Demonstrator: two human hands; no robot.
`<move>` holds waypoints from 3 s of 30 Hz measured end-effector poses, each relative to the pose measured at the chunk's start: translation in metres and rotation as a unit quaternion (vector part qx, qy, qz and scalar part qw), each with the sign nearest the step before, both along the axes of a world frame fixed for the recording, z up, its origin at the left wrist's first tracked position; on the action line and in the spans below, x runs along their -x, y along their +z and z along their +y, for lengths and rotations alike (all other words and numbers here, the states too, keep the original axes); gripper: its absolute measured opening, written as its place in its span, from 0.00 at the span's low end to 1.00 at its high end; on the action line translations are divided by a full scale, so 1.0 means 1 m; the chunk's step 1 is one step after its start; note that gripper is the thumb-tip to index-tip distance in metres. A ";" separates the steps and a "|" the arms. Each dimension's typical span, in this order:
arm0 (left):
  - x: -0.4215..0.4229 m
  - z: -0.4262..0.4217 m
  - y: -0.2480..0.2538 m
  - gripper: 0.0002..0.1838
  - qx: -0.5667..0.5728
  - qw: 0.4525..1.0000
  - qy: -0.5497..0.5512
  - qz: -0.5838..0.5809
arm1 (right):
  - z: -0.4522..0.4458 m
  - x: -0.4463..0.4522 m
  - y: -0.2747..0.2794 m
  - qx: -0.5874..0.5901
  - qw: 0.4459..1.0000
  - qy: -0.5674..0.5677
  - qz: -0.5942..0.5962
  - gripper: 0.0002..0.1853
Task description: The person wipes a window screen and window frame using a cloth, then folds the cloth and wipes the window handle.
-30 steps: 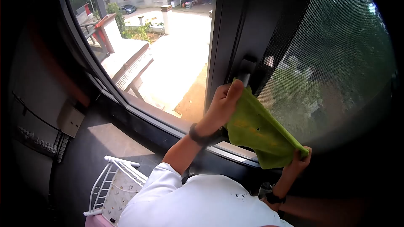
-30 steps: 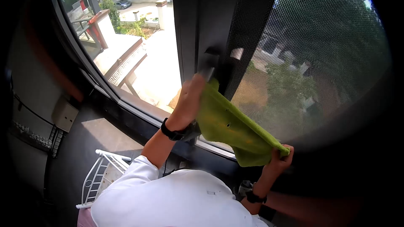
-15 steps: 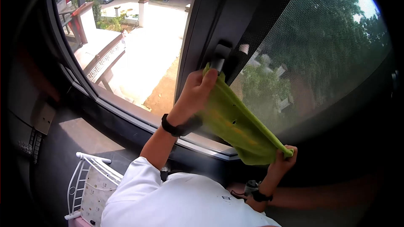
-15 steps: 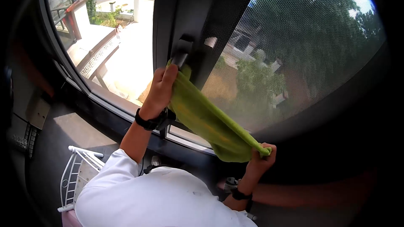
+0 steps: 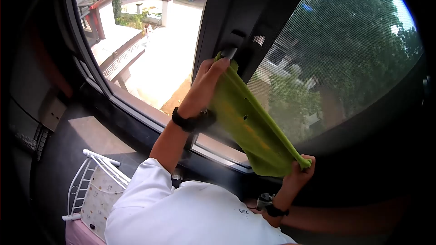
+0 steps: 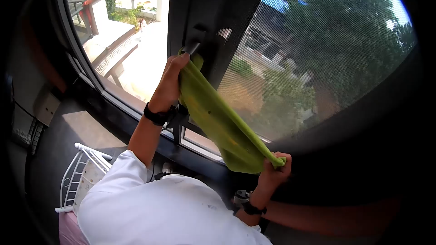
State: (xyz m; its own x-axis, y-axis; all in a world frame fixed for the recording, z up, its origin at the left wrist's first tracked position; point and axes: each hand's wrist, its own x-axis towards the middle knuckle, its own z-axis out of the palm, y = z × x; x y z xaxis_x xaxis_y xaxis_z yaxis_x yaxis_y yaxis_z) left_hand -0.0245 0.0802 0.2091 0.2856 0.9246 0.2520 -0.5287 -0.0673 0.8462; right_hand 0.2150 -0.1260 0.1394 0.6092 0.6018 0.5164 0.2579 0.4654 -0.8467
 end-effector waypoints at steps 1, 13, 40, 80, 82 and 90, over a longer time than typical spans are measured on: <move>0.000 0.001 -0.001 0.18 -0.006 1.000 0.002 0.000 | 0.000 -0.002 -0.003 -0.002 1.000 0.002 -0.006 0.11; 0.000 -0.002 -0.004 0.21 -0.063 0.998 0.029 0.006 | 0.014 0.006 0.018 -0.063 0.967 0.150 0.194 0.13; 0.000 0.010 -0.022 0.13 -0.125 0.992 0.009 0.029 | 0.053 -0.028 0.062 -0.063 0.993 -0.074 -0.069 0.12; 0.014 0.035 -0.054 0.26 -0.086 0.994 -0.044 -0.056 | 0.092 0.002 -0.002 0.080 0.938 -0.270 -0.200 0.18; 0.014 0.033 -0.055 0.26 -0.083 0.995 -0.043 -0.037 | 0.095 -0.001 0.012 0.041 0.953 -0.255 -0.160 0.17; 0.002 0.017 -0.045 0.19 -0.085 0.995 0.057 0.015 | 0.092 0.004 -0.041 0.149 0.938 -0.247 -0.191 0.20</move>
State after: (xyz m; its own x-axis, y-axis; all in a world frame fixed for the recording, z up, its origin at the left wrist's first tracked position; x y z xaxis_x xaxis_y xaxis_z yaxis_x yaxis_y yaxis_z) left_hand -0.0264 0.0969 0.1637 0.1914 0.8962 0.4003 -0.4846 -0.2683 0.8326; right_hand 0.2107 -0.0335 0.0987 0.6561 0.4474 0.6077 0.6910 -0.0324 -0.7222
